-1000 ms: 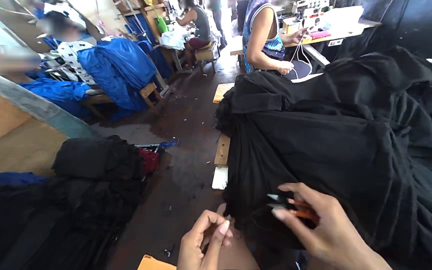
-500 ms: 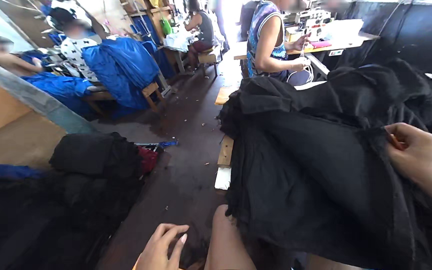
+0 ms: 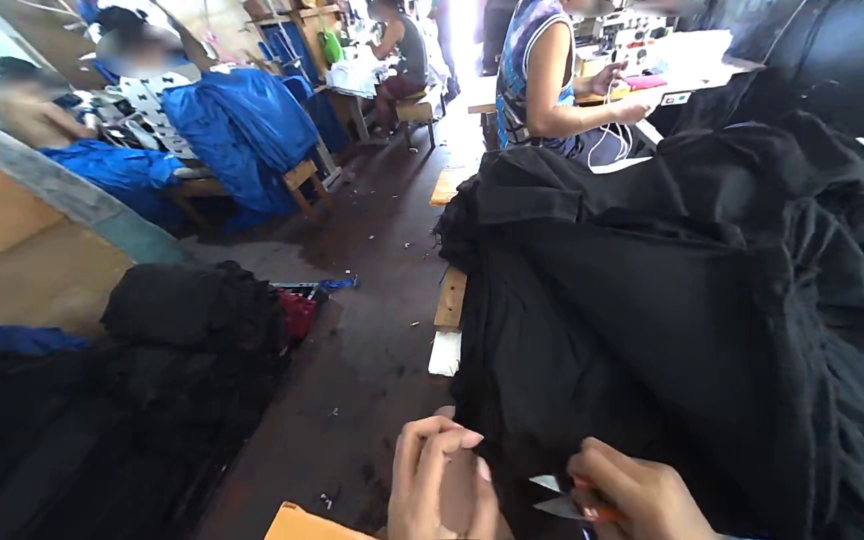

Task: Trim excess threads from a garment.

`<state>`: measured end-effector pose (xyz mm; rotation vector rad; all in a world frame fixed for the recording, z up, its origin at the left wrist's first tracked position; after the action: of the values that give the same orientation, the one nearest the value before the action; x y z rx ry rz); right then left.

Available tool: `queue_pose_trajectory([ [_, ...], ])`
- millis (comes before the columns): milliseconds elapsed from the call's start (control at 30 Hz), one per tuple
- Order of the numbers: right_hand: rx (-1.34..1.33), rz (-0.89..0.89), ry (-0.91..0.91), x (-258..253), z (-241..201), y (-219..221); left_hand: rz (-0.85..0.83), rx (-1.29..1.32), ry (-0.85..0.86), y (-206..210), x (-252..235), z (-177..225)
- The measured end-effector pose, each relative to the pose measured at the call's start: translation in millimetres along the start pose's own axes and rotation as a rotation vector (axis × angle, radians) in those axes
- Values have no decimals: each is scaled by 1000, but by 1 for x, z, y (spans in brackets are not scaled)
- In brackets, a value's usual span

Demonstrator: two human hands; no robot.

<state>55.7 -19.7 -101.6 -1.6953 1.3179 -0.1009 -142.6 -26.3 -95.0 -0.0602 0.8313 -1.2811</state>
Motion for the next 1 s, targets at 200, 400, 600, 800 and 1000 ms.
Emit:
queue_pose_trajectory([
  [200,-465,52,-20,-12,-21,-52,75,146,118,36,-2,21],
  [400,-467,232,16,-3,-16,-92,8,56,157,79,-21,40],
  [600,-115,516,64,15,-1,-119,87,119,201,41,-39,26],
  [800,407,-5,224,32,12,-46,-15,-189,218,50,-27,-20],
  [1000,-96,-184,331,40,19,-73,-211,-302,168,32,-13,2],
])
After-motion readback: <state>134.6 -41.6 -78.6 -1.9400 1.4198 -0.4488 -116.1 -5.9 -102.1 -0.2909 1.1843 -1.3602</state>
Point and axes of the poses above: each hand's wrist, its own x-axis away from the middle knuckle, its own y-axis out of the palm, z = x × y, the point moved 5 cm from there along -x, towards the middle knuckle, and after that the axes turned 1 degree about -x, right-handed, at the moved point
